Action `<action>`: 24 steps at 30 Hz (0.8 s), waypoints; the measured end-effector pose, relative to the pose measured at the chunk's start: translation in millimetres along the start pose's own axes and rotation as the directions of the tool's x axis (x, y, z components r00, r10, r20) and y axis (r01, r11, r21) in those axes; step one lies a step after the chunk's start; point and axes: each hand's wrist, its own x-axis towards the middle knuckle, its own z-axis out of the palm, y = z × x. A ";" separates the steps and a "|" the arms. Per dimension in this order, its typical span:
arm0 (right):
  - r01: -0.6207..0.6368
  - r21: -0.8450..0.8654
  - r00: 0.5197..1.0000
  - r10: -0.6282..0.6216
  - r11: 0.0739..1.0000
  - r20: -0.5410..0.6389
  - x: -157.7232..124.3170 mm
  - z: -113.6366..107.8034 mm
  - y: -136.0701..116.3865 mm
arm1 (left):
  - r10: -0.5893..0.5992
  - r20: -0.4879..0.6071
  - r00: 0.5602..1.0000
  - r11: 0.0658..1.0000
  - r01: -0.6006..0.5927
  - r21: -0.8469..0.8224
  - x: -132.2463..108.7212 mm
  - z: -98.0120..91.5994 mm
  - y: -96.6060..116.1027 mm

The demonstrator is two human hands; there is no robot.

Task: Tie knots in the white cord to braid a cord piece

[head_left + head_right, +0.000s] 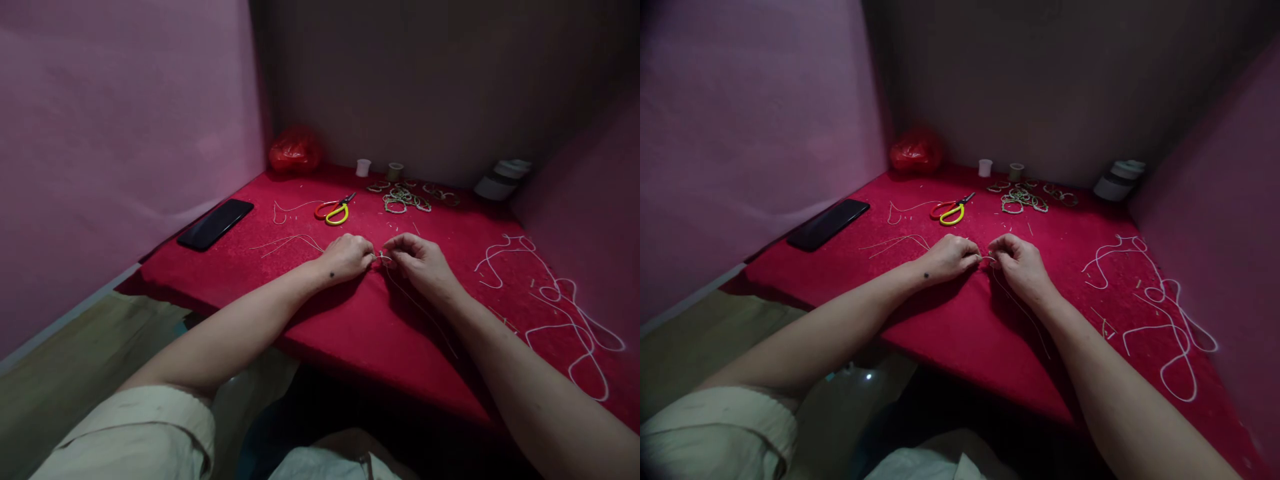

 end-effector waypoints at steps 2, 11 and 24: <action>-0.042 0.008 0.999 0.043 0.999 -0.008 0.9 -1.7 -0.5 | 0.002 -0.001 1.000 1.000 -0.002 -0.024 0.2 -1.4 1.4; -0.033 -0.245 0.989 0.067 0.969 0.133 2.2 -8.2 -2.1 | -0.172 0.210 0.963 0.923 0.231 -0.306 -1.8 -7.8 9.4; 0.123 -0.491 0.978 -0.022 0.863 0.207 0.5 -4.1 -1.1 | -0.190 0.368 0.910 0.863 0.334 -0.379 -3.1 -7.6 17.5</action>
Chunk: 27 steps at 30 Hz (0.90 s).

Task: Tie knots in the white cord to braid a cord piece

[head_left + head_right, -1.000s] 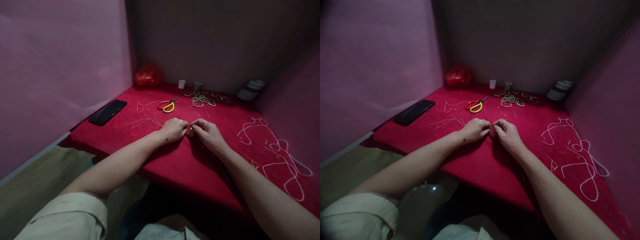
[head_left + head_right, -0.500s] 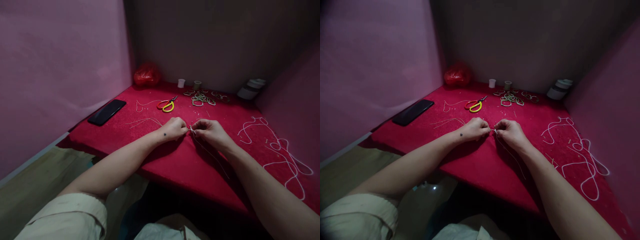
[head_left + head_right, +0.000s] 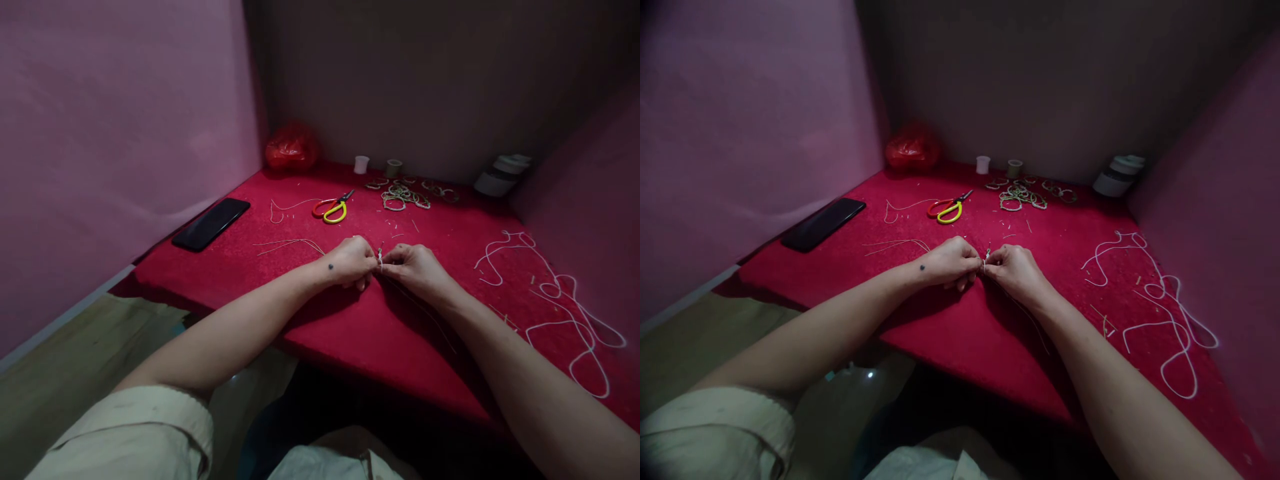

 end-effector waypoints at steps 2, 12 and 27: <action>-0.006 -0.001 1.000 0.006 1.000 0.000 -0.5 0.1 -1.7 | 0.016 0.011 1.000 1.000 -0.016 0.010 0.3 0.3 -1.0; -0.063 0.002 0.996 0.063 0.998 -0.062 -3.4 4.8 -6.8 | 0.047 0.058 0.997 0.999 -0.047 -0.006 0.1 0.6 -2.3; -0.089 0.060 0.985 0.097 0.994 -0.145 -7.7 6.4 -10.4 | 0.053 0.074 0.996 0.998 -0.049 -0.044 -3.1 -3.3 -1.5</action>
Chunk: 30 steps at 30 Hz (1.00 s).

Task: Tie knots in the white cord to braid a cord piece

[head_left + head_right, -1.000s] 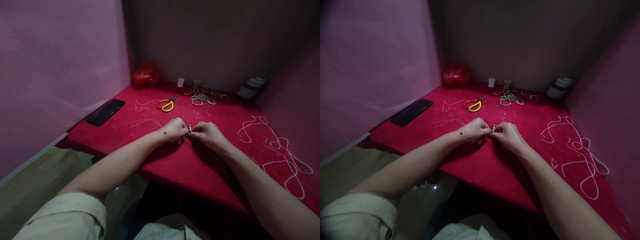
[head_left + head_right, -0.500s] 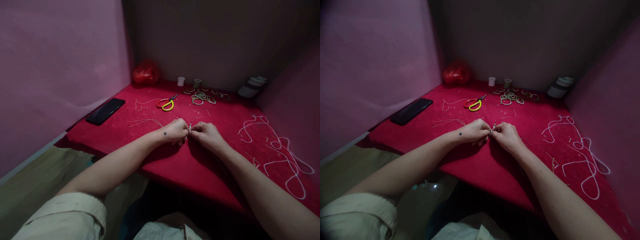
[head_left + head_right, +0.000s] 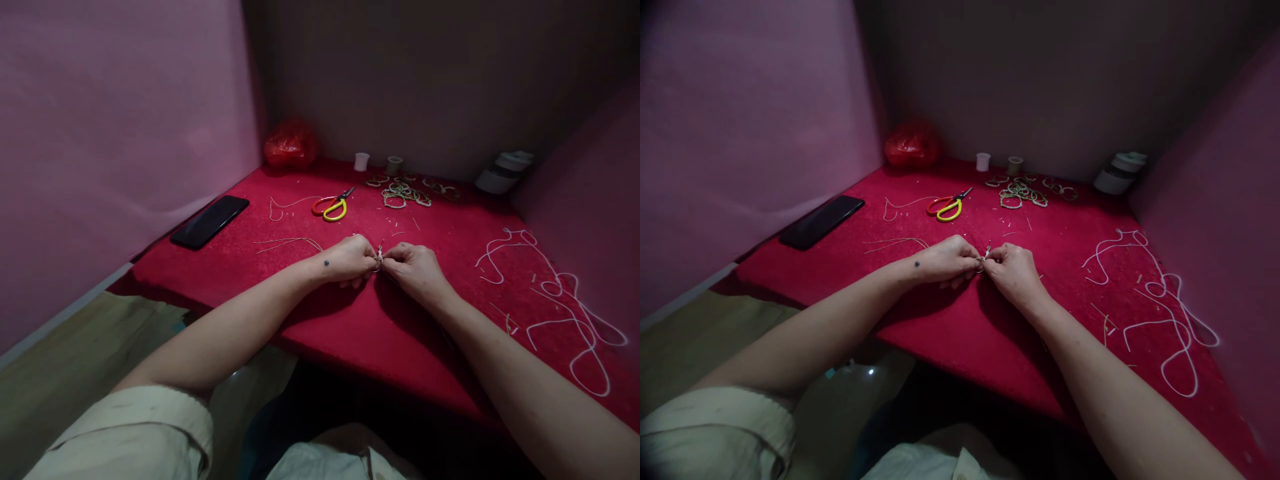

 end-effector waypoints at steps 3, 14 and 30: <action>-0.077 0.037 0.997 0.077 0.996 0.023 1.8 -2.8 0.6 | 0.018 0.019 1.000 1.000 -0.018 -0.024 -1.1 -2.2 -0.9; -0.313 0.313 0.948 0.313 0.897 0.053 15.2 -18.4 20.9 | 0.021 0.107 0.994 0.996 -0.030 0.087 -7.0 -11.6 2.5; -0.379 0.911 0.921 0.165 0.164 0.353 16.5 -27.0 20.5 | 0.063 0.176 0.982 0.987 -0.088 0.136 -8.4 -23.7 -3.6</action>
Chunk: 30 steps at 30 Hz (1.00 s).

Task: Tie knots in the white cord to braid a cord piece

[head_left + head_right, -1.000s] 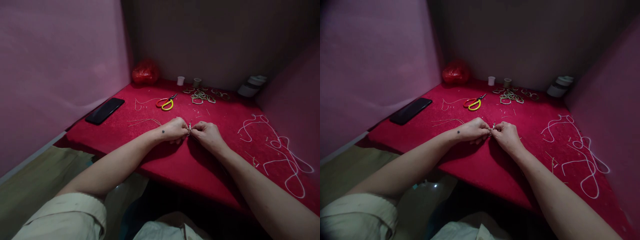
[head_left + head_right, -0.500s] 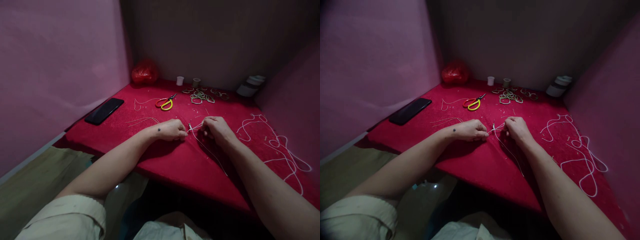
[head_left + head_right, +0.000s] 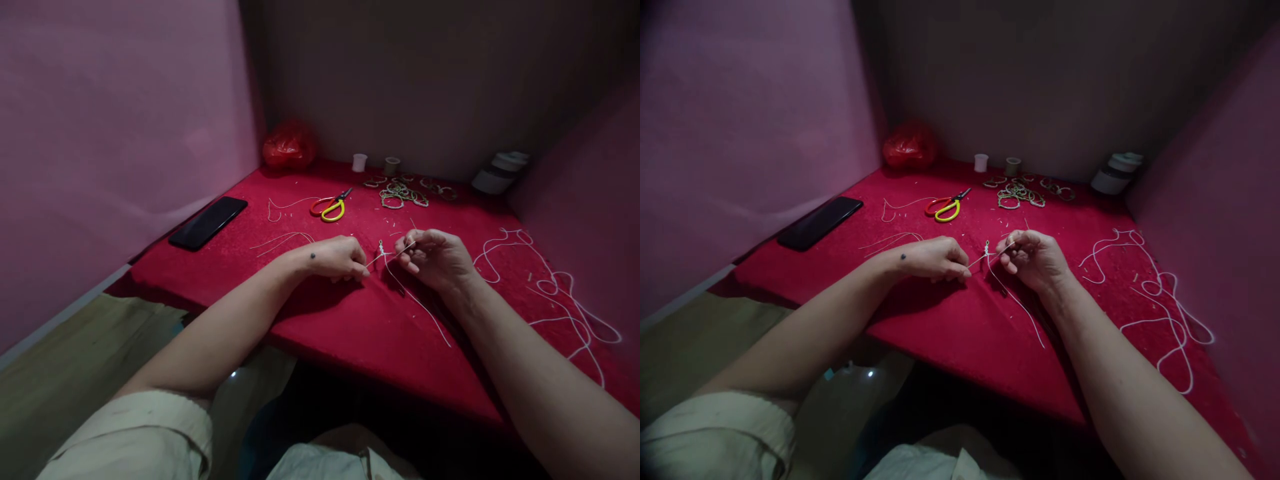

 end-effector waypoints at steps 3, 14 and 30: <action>0.010 -0.028 0.995 -0.007 1.000 0.104 -0.1 0.6 2.8 | -0.010 -0.127 0.992 0.991 -0.007 -0.135 0.4 -6.0 -6.6; 0.005 -0.086 0.982 0.012 0.996 0.190 -2.8 3.8 3.4 | -0.170 -0.069 0.983 0.663 0.062 -0.746 26.4 23.4 8.4; 0.039 -0.569 0.996 0.013 0.821 0.087 -11.8 -1.6 19.4 | -0.206 -0.092 0.974 0.742 0.095 -0.663 27.2 24.9 3.7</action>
